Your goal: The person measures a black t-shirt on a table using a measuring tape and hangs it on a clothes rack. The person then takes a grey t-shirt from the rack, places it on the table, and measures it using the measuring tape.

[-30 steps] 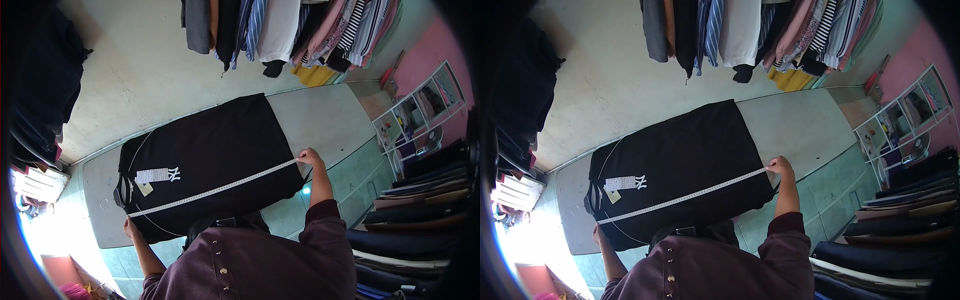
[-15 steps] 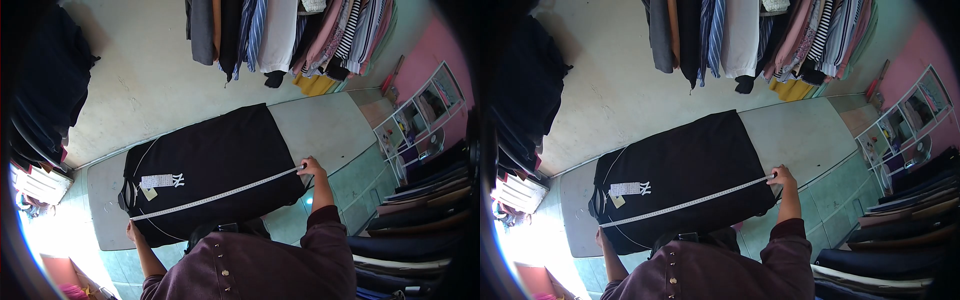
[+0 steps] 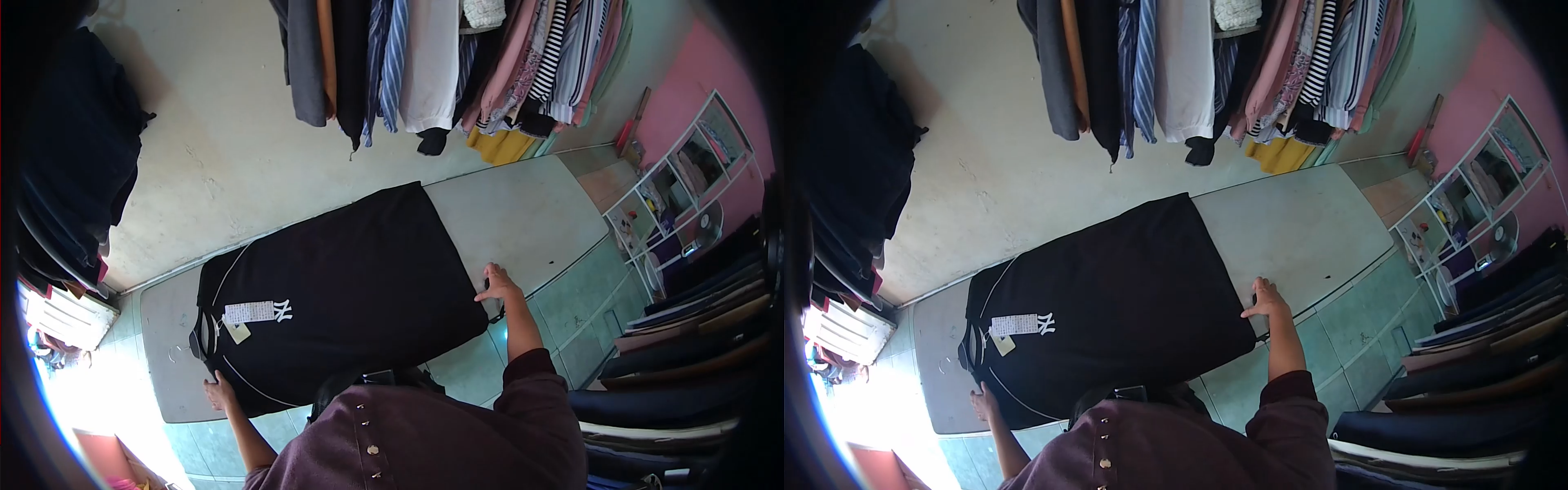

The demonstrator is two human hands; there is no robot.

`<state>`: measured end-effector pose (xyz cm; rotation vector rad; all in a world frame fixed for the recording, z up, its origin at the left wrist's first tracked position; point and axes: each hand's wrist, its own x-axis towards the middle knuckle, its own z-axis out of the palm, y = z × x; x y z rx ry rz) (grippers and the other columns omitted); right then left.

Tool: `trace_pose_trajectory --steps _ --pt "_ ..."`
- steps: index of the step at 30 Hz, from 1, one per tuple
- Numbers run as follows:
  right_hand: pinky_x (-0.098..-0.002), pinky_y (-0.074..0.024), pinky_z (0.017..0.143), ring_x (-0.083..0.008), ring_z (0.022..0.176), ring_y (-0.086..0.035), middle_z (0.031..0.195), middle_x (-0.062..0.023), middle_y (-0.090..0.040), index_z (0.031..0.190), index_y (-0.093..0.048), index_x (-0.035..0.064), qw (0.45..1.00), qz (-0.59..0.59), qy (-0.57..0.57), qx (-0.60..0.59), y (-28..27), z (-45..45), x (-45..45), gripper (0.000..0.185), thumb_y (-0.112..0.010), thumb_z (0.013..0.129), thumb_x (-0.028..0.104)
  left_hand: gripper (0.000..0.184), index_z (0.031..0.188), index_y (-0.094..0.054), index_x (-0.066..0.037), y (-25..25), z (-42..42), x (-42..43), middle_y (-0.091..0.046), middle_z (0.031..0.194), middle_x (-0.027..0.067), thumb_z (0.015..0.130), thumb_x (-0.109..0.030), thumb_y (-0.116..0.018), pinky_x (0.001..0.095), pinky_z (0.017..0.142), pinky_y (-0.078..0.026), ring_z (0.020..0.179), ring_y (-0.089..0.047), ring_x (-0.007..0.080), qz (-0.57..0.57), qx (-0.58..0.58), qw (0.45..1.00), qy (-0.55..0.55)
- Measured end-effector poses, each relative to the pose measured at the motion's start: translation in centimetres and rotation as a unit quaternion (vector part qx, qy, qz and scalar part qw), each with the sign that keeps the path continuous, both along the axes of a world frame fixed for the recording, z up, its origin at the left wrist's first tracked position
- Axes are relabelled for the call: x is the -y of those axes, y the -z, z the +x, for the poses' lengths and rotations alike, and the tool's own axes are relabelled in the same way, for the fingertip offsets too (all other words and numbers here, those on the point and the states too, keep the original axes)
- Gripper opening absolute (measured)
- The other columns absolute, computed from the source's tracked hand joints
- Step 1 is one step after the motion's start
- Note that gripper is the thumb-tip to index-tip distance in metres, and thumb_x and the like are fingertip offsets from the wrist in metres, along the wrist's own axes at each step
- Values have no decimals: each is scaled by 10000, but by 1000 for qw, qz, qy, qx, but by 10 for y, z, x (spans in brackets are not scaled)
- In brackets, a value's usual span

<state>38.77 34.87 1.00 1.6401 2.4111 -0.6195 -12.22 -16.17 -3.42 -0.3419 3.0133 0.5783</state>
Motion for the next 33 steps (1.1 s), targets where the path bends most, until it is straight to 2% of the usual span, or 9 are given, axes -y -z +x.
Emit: trace_pose_trajectory --steps 2,4,6,7,15,20,24,30,33 --pt "-403 -401 899 -317 1050 -417 1088 -125 -441 1018 -391 73 1000 7 -16 -13 4 3 0 797 -845 418 333 647 1280 -375 -98 -15 36 -30 -394 1302 115 802 -526 -456 527 963 -232 1198 -355 297 -119 -31 992 4" --pt "-381 -427 846 -293 988 -473 1043 -127 -487 1034 -410 65 998 46 -28 -22 3 9 -3 776 -842 441 319 667 1342 -234 -77 -15 67 -51 -227 1392 143 835 -456 -445 544 996 -166 1274 -235 306 -145 -205 950 184" --pt "-356 -451 758 -248 865 -537 944 -118 -553 999 -473 49 973 -83 47 -212 1 18 -20 689 -835 468 299 620 1352 -227 -95 -24 99 -74 -177 1411 141 859 -419 -417 549 1012 -108 1307 -147 306 -127 -168 943 259" --pt "-306 -453 667 -169 731 -546 803 -65 -581 907 -542 48 961 -22 55 -271 -5 22 -31 528 -816 515 272 625 1357 -223 -107 -23 110 -81 -175 1413 141 855 -420 -423 553 1011 -95 1306 -152 310 -119 -136 943 280" --pt "-181 -339 550 -32 599 -381 702 65 -473 833 -575 67 820 257 -12 -511 -256 9 -79 258 -741 659 159 611 1360 -234 -147 -11 126 -86 -174 1419 111 849 -429 -415 537 1021 -81 1304 -173 280 -126 -78 944 295" --pt "-175 -345 565 -36 600 -387 738 56 -492 858 -582 53 794 310 -53 -521 -316 17 -97 279 -742 660 170 610 1360 -236 -160 -17 127 -90 -173 1422 95 844 -429 -416 526 1027 -79 1305 -175 269 -132 -68 948 282" --pt "-201 -374 571 -58 620 -410 738 41 -477 814 -572 58 828 301 -35 -472 -267 15 -106 296 -761 631 195 608 1358 -244 -162 -17 128 -91 -182 1421 90 840 -423 -423 515 1031 -82 1303 -181 265 -130 -76 949 277" --pt "-313 -444 576 -194 632 -518 724 -87 -521 748 -561 48 935 205 0 -290 -74 -5 -97 335 -775 565 231 598 1346 -264 -125 -19 131 -91 -203 1412 106 844 -407 -423 512 1028 -89 1301 -189 268 -125 -81 948 281" --pt "-391 -429 734 -289 849 -506 832 -132 -549 815 -567 46 949 217 -19 -226 9 -11 -79 421 -765 569 325 609 1336 -278 -99 -26 134 -92 -212 1404 128 830 -394 -444 511 1028 -91 1298 -193 277 -102 -82 949 286"
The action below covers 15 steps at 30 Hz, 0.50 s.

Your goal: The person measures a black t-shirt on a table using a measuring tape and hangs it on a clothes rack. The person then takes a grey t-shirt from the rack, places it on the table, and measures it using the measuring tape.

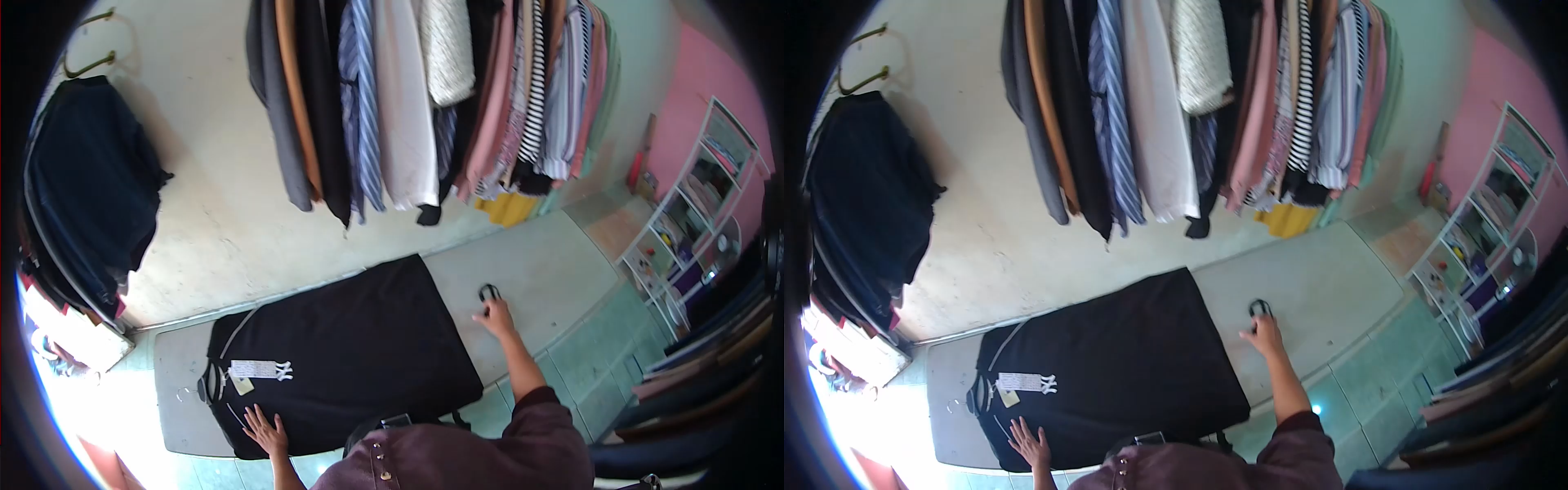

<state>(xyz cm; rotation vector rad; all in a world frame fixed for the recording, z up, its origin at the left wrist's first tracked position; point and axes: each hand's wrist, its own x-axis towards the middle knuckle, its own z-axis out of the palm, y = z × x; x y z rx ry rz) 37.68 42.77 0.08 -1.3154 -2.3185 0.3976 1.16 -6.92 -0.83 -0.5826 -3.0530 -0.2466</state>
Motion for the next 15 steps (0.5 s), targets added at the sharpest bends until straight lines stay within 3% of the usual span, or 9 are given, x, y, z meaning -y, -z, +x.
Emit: trace_pose_trajectory --steps 4,5,7,9,11,12,13,14,15 --pt "-514 -319 882 -340 1031 -428 1030 -140 -520 966 -534 33 977 90 130 140 18 -19 41 552 -702 617 427 607 1302 -324 -77 9 -3 4 -281 1358 162 804 -378 -498 497 1012 -148 1252 -270 307 16 -32 999 12" --pt "-507 -270 937 -362 1054 -416 1067 -161 -497 1014 -512 12 964 192 151 102 20 -29 55 596 -679 640 444 565 1276 -356 -54 2 -2 3 -345 1315 182 814 -342 -509 486 995 -203 1216 -324 324 18 -58 998 25" --pt "-514 -255 950 -377 1068 -402 1103 -184 -465 1081 -475 -3 977 178 117 16 9 -51 87 612 -660 677 418 571 1203 -442 -78 -9 -17 10 -391 1294 144 734 -379 -561 509 1006 -161 1192 -368 293 91 17 995 26" --pt "-518 -237 968 -399 1115 -371 1178 -214 -420 1147 -439 3 988 129 70 -50 13 -75 134 618 -630 713 400 369 1017 -535 -51 6 -44 24 -577 996 115 714 -253 -595 484 979 -212 962 -523 269 140 -98 985 -5" --pt "-515 -233 975 -400 1140 -352 1204 -220 -404 1159 -439 12 991 123 51 -6 17 -92 185 609 -619 722 397 325 964 -531 -4 -13 -55 26 -586 869 138 753 -244 -588 451 920 -297 859 -537 304 139 -337 925 -108" --pt "-512 -229 983 -402 1165 -333 1230 -225 -388 1171 -439 21 992 115 23 45 20 -101 202 600 -608 731 394 325 964 -531 -4 -6 -69 39 -586 869 138 753 -244 -588 451 920 -297 859 -537 304 143 -341 924 -99" --pt "-512 -229 983 -402 1165 -333 1230 -225 -388 1171 -439 21 992 116 34 40 25 -109 210 600 -608 731 394 582 1150 -351 7 10 -86 59 -403 1123 168 762 -378 -551 470 949 -288 1061 -370 337 89 -102 970 -200" --pt "-509 -229 986 -397 1181 -321 1247 -230 -373 1176 -442 33 993 104 45 40 32 -115 214 593 -598 737 400 847 1335 -170 18 15 -108 72 -219 1377 198 771 -511 -514 490 979 -279 1262 -204 370 24 142 948 -285" --pt "-505 -230 990 -392 1197 -308 1263 -234 -359 1182 -444 45 993 92 55 40 32 -122 221 587 -588 742 406 847 1335 -170 18 9 -135 76 -219 1377 198 771 -511 -514 490 979 -279 1262 -204 370 26 137 952 -274"
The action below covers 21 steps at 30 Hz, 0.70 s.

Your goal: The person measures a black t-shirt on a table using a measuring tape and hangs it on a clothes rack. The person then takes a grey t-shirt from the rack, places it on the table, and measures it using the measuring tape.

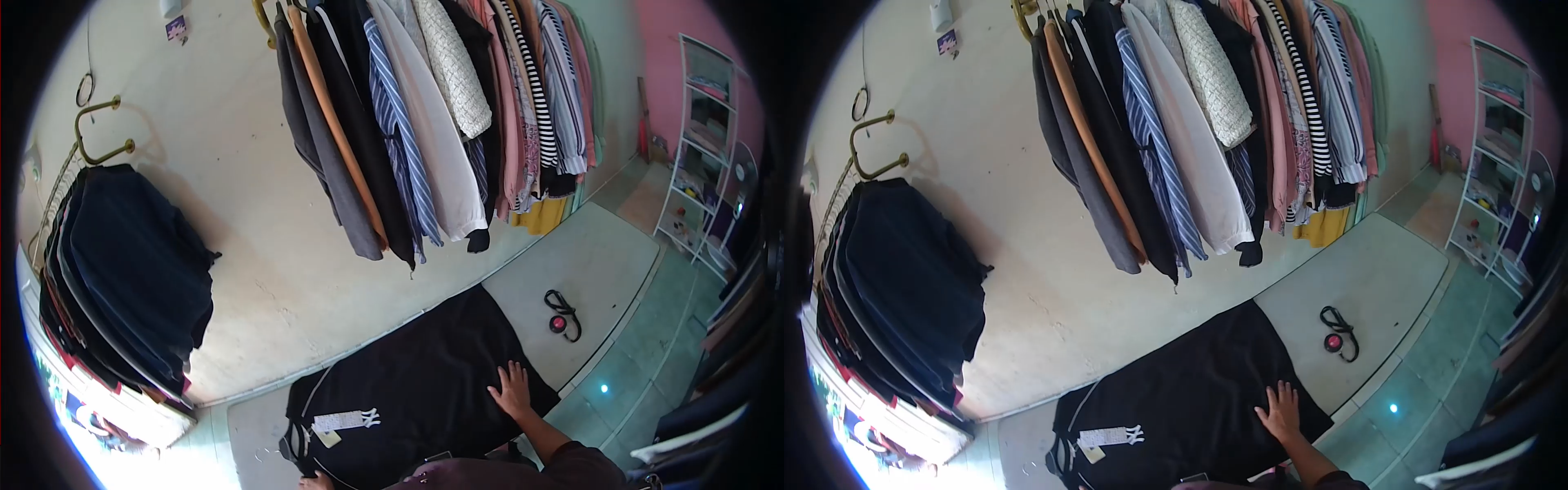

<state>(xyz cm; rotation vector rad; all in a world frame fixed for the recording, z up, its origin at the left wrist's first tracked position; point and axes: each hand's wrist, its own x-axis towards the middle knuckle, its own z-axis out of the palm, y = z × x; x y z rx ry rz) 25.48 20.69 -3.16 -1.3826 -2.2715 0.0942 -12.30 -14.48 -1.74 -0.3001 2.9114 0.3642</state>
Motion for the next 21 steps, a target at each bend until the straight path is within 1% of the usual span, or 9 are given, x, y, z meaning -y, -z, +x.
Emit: trace_pose_trajectory --steps 4,5,9,10,12,15,17,19,21 --pt "-488 -275 972 -367 1153 -371 1201 -193 -427 1063 -515 48 997 45 58 -24 20 -23 26 372 -567 770 272 753 1268 -259 30 -14 -67 21 -310 1285 213 781 -485 -517 469 935 -315 1172 -295 373 81 -37 994 56" --pt "-475 -309 947 -349 1118 -409 1145 -164 -479 966 -535 52 995 68 65 -41 19 -31 36 225 -532 778 176 731 1251 -282 33 -14 -77 24 -333 1262 217 784 -478 -518 464 925 -324 1149 -318 374 104 -39 991 69" --pt "-457 -370 798 -342 932 -486 963 -141 -536 891 -522 61 990 91 20 -106 40 -59 84 185 -526 706 68 648 1183 -371 44 -4 -81 27 -424 1170 232 794 -452 -521 444 881 -361 1059 -410 378 206 -24 972 113" --pt "-451 -374 754 -336 873 -498 899 -128 -546 877 -520 63 986 72 0 -150 38 -68 107 185 -514 693 52 629 1166 -393 47 -5 -79 30 -447 1147 236 797 -446 -522 439 871 -370 1036 -433 379 229 -20 966 122" --pt "-438 -377 802 -319 952 -487 972 -130 -536 917 -536 67 994 -31 39 -96 25 -80 165 171 -476 758 80 593 1132 -438 53 -11 -77 39 -493 1101 243 802 -433 -523 428 849 -388 991 -478 380 273 -16 952 137" --pt "-431 -389 682 -327 804 -503 830 -140 -539 889 -518 48 993 -29 45 -106 46 -78 242 154 -478 741 60 561 1098 -483 59 -35 -75 59 -538 1055 250 807 -419 -525 418 828 -406 946 -524 382 316 -11 937 146" --pt "-440 -396 677 -335 805 -512 820 -153 -544 897 -514 43 991 -60 66 -103 75 -66 290 151 -468 755 64 495 1009 -534 60 -66 -78 66 -577 965 239 825 -400 -513 413 768 -426 877 -556 358 284 -139 919 236" --pt "-463 -412 700 -363 852 -535 835 -191 -563 909 -505 32 956 -285 63 -37 103 -44 333 144 -437 791 80 547 1104 -492 54 -101 -80 75 -533 1062 260 835 -423 -491 429 820 -402 952 -521 383 299 -82 916 255" --pt "-464 -421 711 -366 881 -540 854 -205 -570 911 -499 29 929 -369 37 -5 136 -23 373 152 -452 794 115 362 977 -499 38 -55 -121 88 -567 870 199 802 -272 -564 433 807 -373 837 -522 360 358 -122 881 286"
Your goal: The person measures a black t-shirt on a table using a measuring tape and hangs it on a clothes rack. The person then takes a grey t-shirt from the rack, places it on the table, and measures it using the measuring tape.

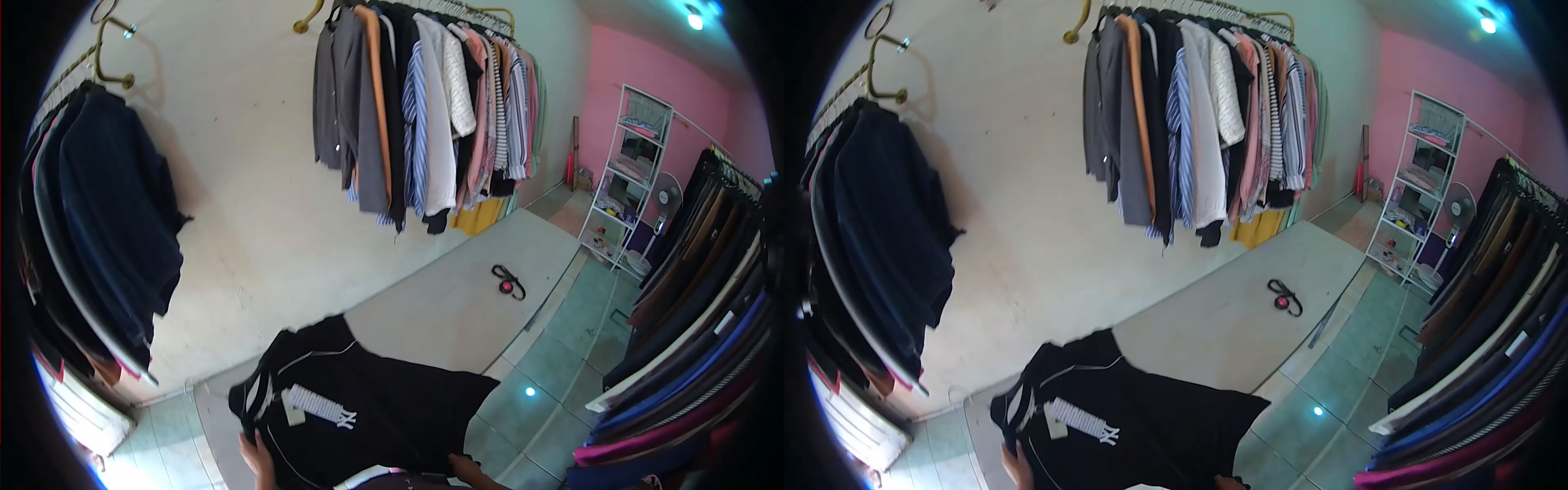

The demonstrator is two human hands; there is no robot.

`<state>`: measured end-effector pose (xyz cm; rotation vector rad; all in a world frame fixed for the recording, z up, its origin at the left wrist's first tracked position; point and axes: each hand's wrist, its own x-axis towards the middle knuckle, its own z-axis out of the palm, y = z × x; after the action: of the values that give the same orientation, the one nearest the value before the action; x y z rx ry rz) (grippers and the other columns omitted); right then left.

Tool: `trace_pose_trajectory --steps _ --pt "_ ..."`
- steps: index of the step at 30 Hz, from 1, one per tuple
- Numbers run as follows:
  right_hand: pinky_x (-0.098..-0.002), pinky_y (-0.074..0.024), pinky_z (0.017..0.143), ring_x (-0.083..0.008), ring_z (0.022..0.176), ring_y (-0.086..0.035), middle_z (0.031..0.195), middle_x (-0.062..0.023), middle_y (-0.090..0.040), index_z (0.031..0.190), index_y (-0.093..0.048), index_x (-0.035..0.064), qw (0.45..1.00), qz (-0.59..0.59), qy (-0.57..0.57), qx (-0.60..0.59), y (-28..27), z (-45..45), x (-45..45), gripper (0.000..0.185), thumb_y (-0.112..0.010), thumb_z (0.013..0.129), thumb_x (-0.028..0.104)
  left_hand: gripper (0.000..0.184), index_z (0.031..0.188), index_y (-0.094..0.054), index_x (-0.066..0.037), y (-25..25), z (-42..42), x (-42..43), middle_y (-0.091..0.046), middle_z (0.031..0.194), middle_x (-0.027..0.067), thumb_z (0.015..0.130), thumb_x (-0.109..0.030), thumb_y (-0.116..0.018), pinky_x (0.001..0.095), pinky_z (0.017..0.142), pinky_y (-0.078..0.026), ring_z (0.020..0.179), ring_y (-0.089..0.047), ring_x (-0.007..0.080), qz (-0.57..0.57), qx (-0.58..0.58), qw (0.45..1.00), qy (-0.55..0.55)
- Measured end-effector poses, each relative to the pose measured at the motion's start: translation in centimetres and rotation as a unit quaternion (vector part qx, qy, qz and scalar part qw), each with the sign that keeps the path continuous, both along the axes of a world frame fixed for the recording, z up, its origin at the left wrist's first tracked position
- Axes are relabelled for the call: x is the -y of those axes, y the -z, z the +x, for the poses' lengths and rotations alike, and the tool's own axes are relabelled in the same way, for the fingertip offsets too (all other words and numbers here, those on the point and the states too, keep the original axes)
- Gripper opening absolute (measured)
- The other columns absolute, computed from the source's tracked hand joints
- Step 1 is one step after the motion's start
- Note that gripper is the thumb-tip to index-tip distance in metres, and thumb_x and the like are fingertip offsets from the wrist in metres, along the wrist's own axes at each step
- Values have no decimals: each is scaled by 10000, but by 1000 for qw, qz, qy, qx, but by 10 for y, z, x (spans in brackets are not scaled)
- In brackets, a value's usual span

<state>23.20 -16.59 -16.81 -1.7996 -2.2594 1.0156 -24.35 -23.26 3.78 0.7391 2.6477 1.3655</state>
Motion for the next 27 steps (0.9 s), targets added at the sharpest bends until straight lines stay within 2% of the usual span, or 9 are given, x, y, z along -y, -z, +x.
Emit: trace_pose_trajectory --steps 2,6,11,13,17,18,22,23,27 --pt "-459 -434 755 -347 953 -541 964 -231 -567 1000 -487 38 979 -147 -119 72 53 22 28 291 -512 789 237 376 1000 -486 51 -3 -3 10 -558 821 230 819 -271 -557 432 692 -392 793 -520 393 38 -179 983 29" --pt "-480 -391 864 -400 1022 -485 1080 -265 -499 1199 -403 45 978 -125 -56 158 23 13 93 566 -612 722 269 271 881 -502 -3 -78 17 32 -559 652 209 785 -244 -584 417 542 -400 617 -546 389 -17 -66 976 208" --pt "-468 -322 897 -427 953 -448 989 -268 -498 1203 -363 15 911 343 216 -72 -113 -63 143 658 -670 684 280 295 922 -515 -71 -103 40 60 -594 680 168 763 -300 -610 411 590 -464 686 -584 366 -196 -113 869 441" --pt "-447 -286 942 -382 980 -463 1019 -183 -515 1129 -436 13 746 556 311 -195 -196 -95 158 632 -719 606 227 258 934 -517 -120 -98 48 72 -605 706 125 761 -294 -595 414 587 -477 671 -594 331 -174 -157 797 557" --pt "-390 -367 835 -276 866 -507 805 -109 -511 917 -570 43 907 417 50 -23 -179 -90 212 438 -715 575 276 193 933 -511 -157 -72 35 95 -589 726 64 786 -278 -537 399 574 -473 676 -591 278 -130 -217 625 739" --pt "-414 -414 575 -315 614 -528 655 -90 -534 713 -557 63 897 425 109 -44 -172 -104 229 339 -713 479 253 195 934 -510 -159 -70 28 102 -587 733 64 795 -294 -528 396 579 -473 688 -590 277 -133 -200 612 754" --pt "-409 -418 479 -330 548 -533 599 -110 -511 685 -561 68 880 438 183 37 -141 -156 316 282 -711 534 253 224 928 -521 -151 -57 -21 117 -579 777 68 815 -343 -508 374 597 -469 736 -584 268 -143 -162 548 808" --pt "-342 -466 603 -273 680 -591 750 -109 -590 855 -585 23 927 323 187 26 -143 -166 342 347 -706 574 185 240 896 -534 -143 -56 -37 125 -576 764 57 804 -364 -519 371 597 -467 719 -579 265 -126 -146 558 807" --pt "-397 -405 507 -322 552 -495 624 -116 -504 695 -544 62 876 426 226 -1 -212 -246 389 156 -572 737 209 243 850 -561 -117 -32 -109 152 -563 710 64 764 -344 -575 372 572 -458 669 -567 268 30 -180 622 762"
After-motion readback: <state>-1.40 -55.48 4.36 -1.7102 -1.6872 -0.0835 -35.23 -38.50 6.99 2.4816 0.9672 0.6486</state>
